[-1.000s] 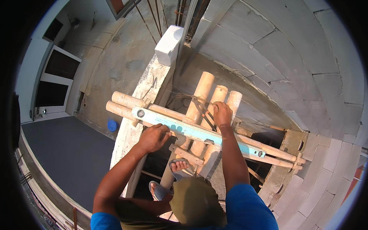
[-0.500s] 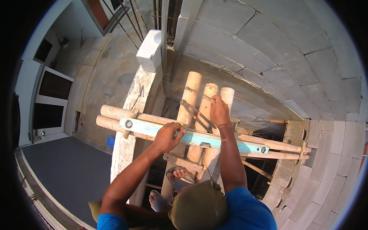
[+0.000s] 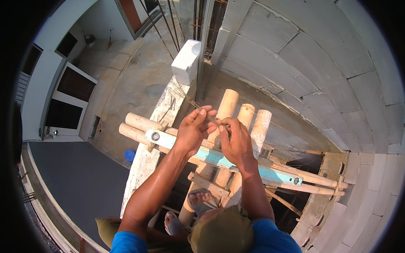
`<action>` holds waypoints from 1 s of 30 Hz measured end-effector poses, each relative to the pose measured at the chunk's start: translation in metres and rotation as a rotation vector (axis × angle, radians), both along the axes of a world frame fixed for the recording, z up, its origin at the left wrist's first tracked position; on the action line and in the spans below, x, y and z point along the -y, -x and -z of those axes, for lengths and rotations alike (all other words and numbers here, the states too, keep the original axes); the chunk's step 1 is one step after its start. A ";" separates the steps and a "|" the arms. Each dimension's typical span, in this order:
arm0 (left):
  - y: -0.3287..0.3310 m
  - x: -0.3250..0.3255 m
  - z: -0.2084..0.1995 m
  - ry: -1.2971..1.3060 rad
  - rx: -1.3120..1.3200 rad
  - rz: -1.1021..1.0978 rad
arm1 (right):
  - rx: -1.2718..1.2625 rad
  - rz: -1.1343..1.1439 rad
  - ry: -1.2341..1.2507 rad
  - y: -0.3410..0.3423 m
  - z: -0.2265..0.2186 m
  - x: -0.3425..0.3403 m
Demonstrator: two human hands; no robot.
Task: The person is assembling a bamboo scaffolding structure on a rooftop. They use a spirit level to check alignment, a hammer to secure wooden pieces, and pliers to adjust metal fasteners on a vertical metal frame.
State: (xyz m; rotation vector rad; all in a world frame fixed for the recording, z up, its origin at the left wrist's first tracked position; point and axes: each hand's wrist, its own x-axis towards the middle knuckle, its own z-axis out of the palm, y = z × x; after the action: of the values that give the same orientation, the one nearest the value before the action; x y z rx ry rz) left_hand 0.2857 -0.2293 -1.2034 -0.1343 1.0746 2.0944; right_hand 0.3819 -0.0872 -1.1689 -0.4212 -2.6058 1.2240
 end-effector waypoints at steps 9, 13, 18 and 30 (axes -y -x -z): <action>-0.033 0.027 0.014 0.002 -0.005 -0.040 | -0.154 -0.119 -0.127 0.024 0.000 0.036; -0.029 0.024 0.029 -0.127 0.325 -0.421 | -0.073 -0.036 0.135 0.008 -0.002 0.041; -0.022 0.018 0.041 -0.302 0.427 -0.597 | 0.037 -0.100 0.291 -0.018 -0.010 0.036; -0.003 -0.019 0.083 -0.027 0.446 -0.624 | -0.716 0.474 -0.020 -0.085 -0.210 -0.115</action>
State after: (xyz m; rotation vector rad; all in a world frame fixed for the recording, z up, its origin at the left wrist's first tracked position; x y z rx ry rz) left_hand 0.2883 -0.2106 -1.2860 -0.9815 0.7856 2.4412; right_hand 0.4669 0.0274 -0.9590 -0.4545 -1.7804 0.9494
